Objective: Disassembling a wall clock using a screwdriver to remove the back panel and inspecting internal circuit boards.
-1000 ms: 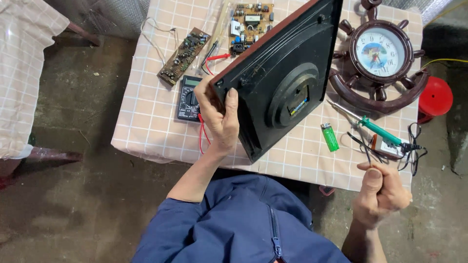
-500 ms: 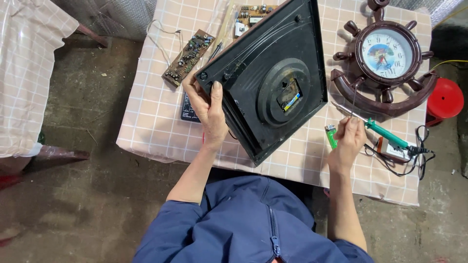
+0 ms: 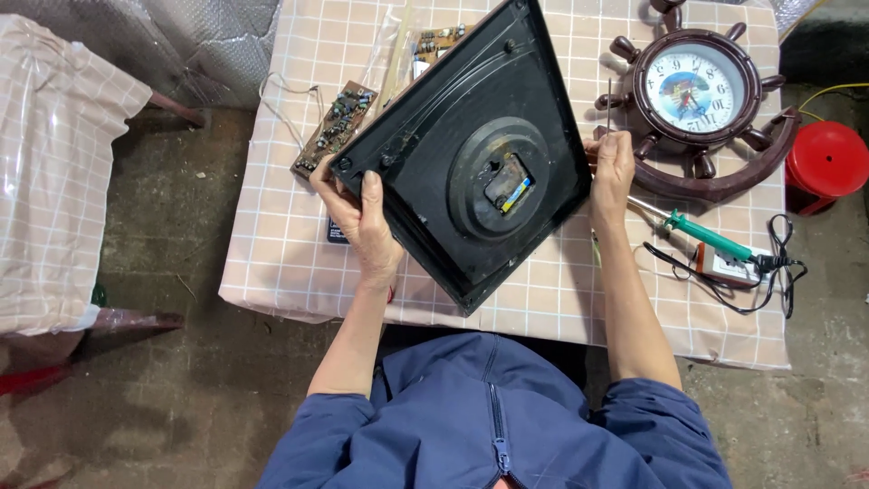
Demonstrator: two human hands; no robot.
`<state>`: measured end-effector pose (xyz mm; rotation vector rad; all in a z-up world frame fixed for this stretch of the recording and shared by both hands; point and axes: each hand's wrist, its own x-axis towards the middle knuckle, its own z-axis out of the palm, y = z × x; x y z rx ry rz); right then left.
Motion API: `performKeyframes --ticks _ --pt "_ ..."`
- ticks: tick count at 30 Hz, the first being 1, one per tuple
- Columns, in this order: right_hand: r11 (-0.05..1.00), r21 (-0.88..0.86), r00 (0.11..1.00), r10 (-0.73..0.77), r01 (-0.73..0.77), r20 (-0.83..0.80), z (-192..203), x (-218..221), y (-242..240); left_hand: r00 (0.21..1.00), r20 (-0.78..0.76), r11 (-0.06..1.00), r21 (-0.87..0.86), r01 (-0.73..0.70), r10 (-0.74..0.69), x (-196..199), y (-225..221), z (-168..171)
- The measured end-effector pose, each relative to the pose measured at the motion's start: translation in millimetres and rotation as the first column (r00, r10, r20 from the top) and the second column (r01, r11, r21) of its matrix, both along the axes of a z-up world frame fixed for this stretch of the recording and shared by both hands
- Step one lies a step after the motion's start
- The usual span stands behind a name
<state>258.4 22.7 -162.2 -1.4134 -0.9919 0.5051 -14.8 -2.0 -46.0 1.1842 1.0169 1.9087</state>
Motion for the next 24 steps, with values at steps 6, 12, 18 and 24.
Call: performKeyframes --ticks 6,12,18,24 --pt "0.994 0.053 0.995 -0.096 0.094 0.018 -8.2 -5.1 6.7 0.995 0.096 0.999 -0.03 0.022 -0.019 -3.3 -1.1 -9.8" --pt "0.998 0.06 0.969 -0.001 -0.015 0.246 26.1 -15.4 10.1 0.969 0.243 0.999 0.027 0.044 -0.049 -1.7 -15.0 21.9" --pt "0.98 0.156 0.959 0.078 -0.124 0.273 51.1 -14.0 23.6 0.525 0.513 0.656 0.102 0.748 -0.679 -56.3 11.4 36.6" --pt "0.959 0.18 0.92 0.143 -0.22 0.366 65.4 -24.7 34.0 0.412 -0.144 0.434 -0.189 0.881 -0.9 -60.3 47.4 80.9"
